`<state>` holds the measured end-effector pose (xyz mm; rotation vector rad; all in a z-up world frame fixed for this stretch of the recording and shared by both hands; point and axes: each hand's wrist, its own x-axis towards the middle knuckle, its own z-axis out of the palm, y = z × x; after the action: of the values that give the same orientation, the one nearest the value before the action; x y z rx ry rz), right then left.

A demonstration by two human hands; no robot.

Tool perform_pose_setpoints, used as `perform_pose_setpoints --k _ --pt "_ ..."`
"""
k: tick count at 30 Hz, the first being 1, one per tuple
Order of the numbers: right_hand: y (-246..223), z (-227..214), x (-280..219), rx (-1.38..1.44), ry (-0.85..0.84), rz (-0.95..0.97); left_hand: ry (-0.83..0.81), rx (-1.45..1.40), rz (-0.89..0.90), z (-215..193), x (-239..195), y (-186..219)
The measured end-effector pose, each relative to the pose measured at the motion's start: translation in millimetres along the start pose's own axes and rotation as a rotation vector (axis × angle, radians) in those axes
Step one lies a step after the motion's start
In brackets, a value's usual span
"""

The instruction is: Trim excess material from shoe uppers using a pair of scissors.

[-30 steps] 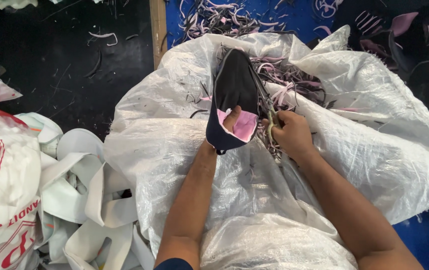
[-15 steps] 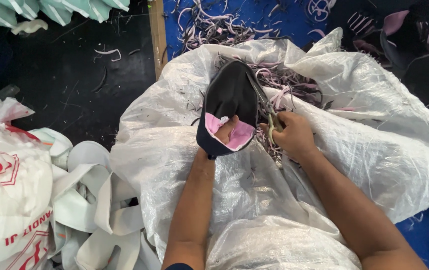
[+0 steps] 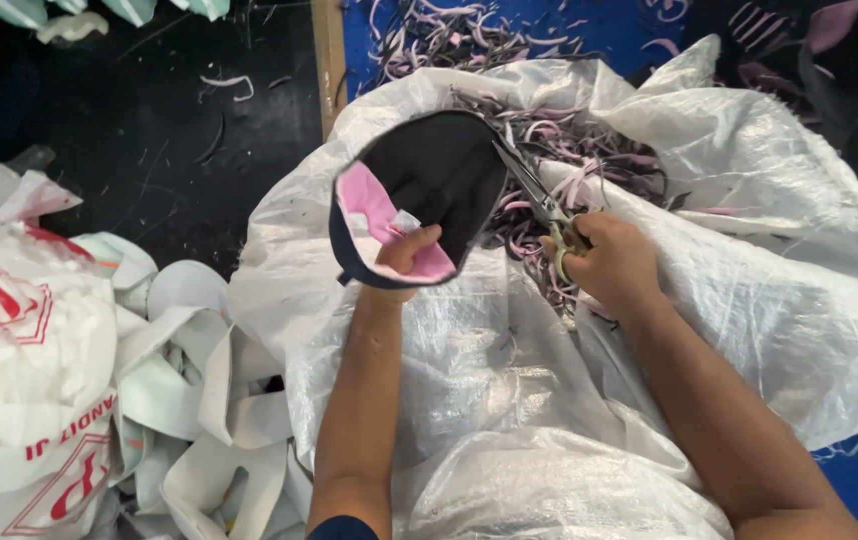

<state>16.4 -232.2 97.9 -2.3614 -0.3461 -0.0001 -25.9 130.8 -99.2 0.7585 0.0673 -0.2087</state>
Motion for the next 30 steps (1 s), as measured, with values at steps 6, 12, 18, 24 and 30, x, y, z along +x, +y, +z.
perform_pose_setpoints --k 6,12,18,24,30 --pt "-5.7 -2.0 -0.9 -0.020 -0.031 -0.061 0.170 0.185 0.011 137.0 -14.3 51.6" --pt "-0.1 0.2 -0.7 -0.012 -0.045 0.087 0.065 0.250 0.166 157.9 -6.7 65.3" --pt "-6.9 -13.1 -1.7 0.027 0.016 0.020 0.014 0.122 0.171 181.8 -8.5 75.6" --pt "1.2 -3.1 -5.6 -0.079 0.049 -0.061 0.056 0.320 0.215 156.0 -7.8 65.5" --pt "-0.1 -4.2 -5.5 -0.075 0.026 -0.021 0.122 0.354 0.174 156.1 -6.7 64.0"
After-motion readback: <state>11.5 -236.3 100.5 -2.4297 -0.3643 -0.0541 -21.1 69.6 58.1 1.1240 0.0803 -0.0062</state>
